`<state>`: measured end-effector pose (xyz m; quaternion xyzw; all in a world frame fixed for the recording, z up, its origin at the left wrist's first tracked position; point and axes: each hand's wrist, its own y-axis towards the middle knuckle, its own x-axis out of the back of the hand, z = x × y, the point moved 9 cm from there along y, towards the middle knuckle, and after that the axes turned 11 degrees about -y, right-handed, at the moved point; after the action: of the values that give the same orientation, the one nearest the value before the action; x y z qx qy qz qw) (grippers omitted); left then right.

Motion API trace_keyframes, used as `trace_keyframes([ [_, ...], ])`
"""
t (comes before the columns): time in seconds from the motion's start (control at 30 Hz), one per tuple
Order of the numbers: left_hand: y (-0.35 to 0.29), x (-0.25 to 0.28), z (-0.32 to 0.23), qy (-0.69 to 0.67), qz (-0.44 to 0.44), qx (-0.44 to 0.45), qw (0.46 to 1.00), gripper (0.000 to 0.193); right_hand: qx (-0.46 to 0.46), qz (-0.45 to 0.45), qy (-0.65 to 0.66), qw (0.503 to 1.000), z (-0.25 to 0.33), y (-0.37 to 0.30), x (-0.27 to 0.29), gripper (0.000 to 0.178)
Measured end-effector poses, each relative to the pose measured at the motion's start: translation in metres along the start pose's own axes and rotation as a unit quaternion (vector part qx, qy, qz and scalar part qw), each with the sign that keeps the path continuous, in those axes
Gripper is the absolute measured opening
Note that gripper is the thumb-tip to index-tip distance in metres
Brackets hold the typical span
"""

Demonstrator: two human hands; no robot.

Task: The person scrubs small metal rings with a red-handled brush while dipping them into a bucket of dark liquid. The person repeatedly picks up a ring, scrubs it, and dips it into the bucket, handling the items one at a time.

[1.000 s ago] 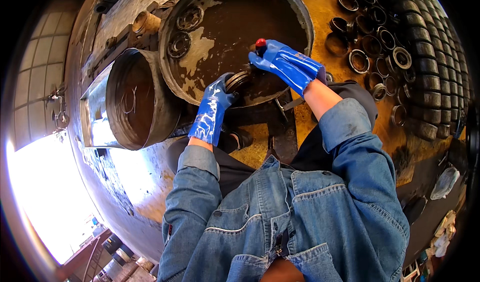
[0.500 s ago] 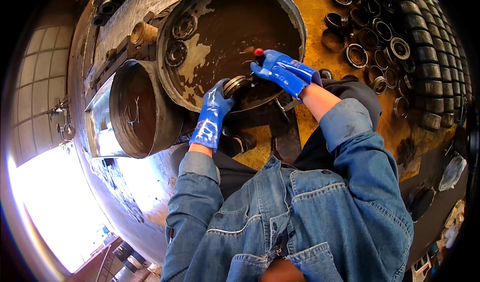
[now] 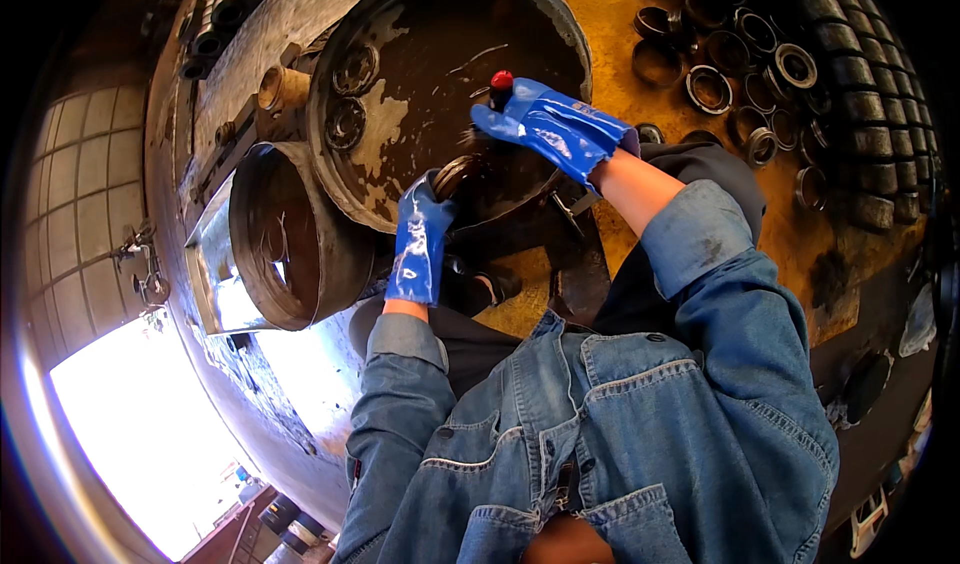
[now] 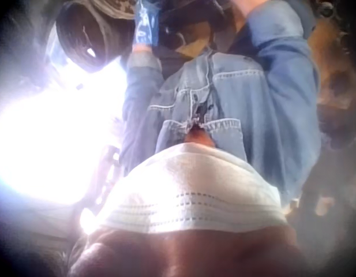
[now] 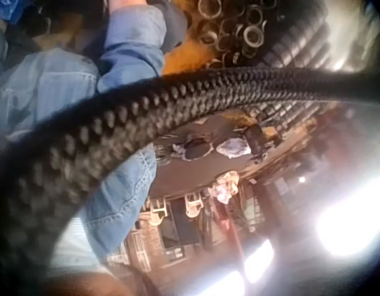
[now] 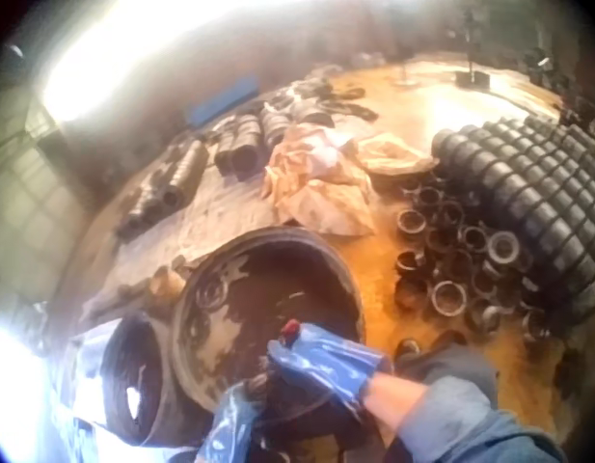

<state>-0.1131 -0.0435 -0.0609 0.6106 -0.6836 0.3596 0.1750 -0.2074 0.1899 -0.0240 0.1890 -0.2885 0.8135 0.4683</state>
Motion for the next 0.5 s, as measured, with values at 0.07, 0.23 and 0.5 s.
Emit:
trace_keyframes([
  [0.07,-0.014,0.002,-0.012,-0.061,-0.019,0.007,0.998,0.037,0.1,0.007,0.049,0.994,0.032,-0.001,-0.011,0.046],
  [0.23,-0.018,-0.01,0.013,-0.418,-0.009,0.141,0.898,0.035,0.179,-0.014,-0.054,0.982,0.085,-0.023,-0.04,0.037],
  [0.5,-0.01,0.002,-0.015,0.044,0.013,0.04,0.998,0.05,0.044,-0.026,-0.114,0.992,0.015,-0.001,-0.008,0.037],
])
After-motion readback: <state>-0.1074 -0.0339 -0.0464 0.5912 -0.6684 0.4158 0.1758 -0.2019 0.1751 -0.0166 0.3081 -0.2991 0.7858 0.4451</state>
